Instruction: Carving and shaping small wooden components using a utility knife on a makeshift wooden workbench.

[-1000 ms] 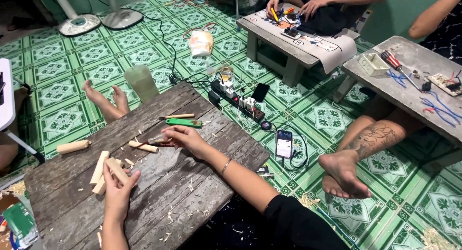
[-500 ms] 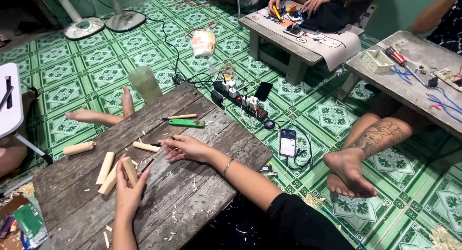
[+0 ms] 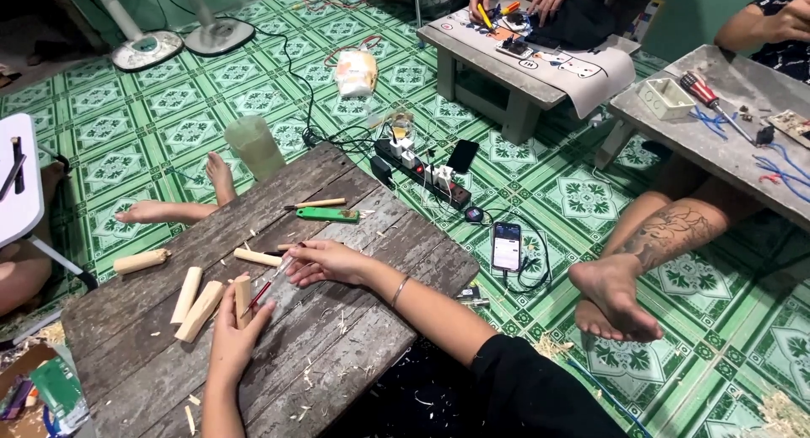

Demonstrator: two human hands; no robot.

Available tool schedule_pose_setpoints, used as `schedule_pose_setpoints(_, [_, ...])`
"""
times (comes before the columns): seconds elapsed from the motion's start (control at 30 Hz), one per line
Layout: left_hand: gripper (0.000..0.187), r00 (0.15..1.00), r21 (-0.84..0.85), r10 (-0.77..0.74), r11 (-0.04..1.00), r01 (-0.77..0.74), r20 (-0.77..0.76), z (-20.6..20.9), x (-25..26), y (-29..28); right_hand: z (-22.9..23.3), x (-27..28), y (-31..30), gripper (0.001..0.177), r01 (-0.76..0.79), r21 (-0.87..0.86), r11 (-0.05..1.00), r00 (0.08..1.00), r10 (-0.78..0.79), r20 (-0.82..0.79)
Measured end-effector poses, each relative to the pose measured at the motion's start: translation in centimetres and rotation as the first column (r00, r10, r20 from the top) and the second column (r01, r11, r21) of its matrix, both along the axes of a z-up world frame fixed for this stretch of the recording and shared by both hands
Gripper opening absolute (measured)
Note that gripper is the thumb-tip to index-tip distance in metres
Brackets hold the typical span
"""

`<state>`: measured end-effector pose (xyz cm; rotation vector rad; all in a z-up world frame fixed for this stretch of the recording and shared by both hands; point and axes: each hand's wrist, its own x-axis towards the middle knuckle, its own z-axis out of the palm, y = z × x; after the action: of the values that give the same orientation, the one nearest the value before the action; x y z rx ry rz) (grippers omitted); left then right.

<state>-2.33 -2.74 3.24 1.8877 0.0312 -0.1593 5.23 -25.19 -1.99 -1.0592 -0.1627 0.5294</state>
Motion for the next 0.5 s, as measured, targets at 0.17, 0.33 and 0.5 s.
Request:
schedule_pose_setpoints(0.17, [0.050,0.999,0.014,0.012,1.000,-0.013,0.044,-1.2,0.6,0.3,0.3,-0.2,-0.3,0.052,0.018,0.033,0.999,1.000,-0.018,0.007])
schedule_pose_setpoints(0.33, [0.075,0.992,0.061,0.093,0.993,-0.098,0.080,-2.1,1.3,0.9,0.0,0.3,-0.1,0.039,0.050,0.074,0.996,0.996,-0.055,0.065])
schedule_pose_setpoints(0.5, [0.103,0.984,-0.089,0.137,0.988,-0.127,0.115,0.5,0.0,0.4,-0.6,1.6,-0.2,0.031,0.135,0.347,0.928,0.970,-0.196,0.147])
